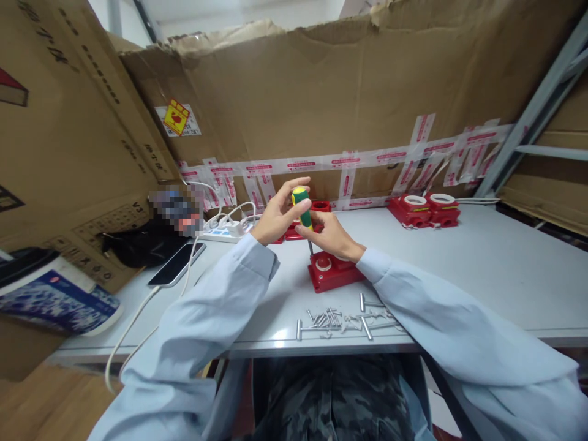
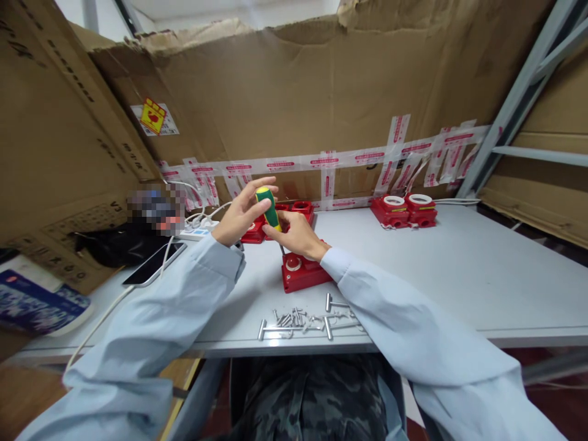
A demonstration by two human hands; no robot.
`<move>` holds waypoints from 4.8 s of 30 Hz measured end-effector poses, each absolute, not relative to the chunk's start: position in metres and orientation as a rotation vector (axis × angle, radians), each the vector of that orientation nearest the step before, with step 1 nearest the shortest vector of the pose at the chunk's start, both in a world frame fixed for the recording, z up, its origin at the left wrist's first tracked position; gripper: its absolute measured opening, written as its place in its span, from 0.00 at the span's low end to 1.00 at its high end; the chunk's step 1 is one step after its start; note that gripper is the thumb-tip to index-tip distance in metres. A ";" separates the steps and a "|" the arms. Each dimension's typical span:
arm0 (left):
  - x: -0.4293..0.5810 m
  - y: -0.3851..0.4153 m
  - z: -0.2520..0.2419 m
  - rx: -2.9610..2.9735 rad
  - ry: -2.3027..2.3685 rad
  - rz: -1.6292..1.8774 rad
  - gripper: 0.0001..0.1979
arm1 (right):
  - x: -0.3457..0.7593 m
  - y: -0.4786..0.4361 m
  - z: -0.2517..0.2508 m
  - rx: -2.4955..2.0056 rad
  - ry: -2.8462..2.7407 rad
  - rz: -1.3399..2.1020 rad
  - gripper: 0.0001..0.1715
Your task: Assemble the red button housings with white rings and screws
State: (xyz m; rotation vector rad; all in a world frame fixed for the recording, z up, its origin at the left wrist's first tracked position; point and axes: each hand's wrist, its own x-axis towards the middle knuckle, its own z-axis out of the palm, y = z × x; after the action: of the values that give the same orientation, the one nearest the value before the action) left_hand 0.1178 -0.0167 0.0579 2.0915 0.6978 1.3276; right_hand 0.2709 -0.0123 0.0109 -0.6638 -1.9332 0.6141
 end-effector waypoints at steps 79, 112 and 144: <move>0.109 -0.077 0.010 2.494 0.853 0.725 0.09 | 0.271 -0.012 0.015 -0.757 -1.484 0.363 0.14; 0.136 -0.055 -0.025 2.271 1.067 0.731 0.39 | 0.282 -0.013 0.039 -0.680 -1.357 0.488 0.18; 0.126 -0.048 -0.032 2.335 0.902 0.810 0.35 | 0.289 -0.068 0.034 -0.857 -1.646 0.534 0.18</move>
State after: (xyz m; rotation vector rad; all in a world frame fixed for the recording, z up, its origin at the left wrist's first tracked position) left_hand 0.1260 -0.0479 -0.0319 2.3346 0.9023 0.8101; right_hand 0.2890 -0.0682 0.0338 -0.8567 -1.6464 0.5336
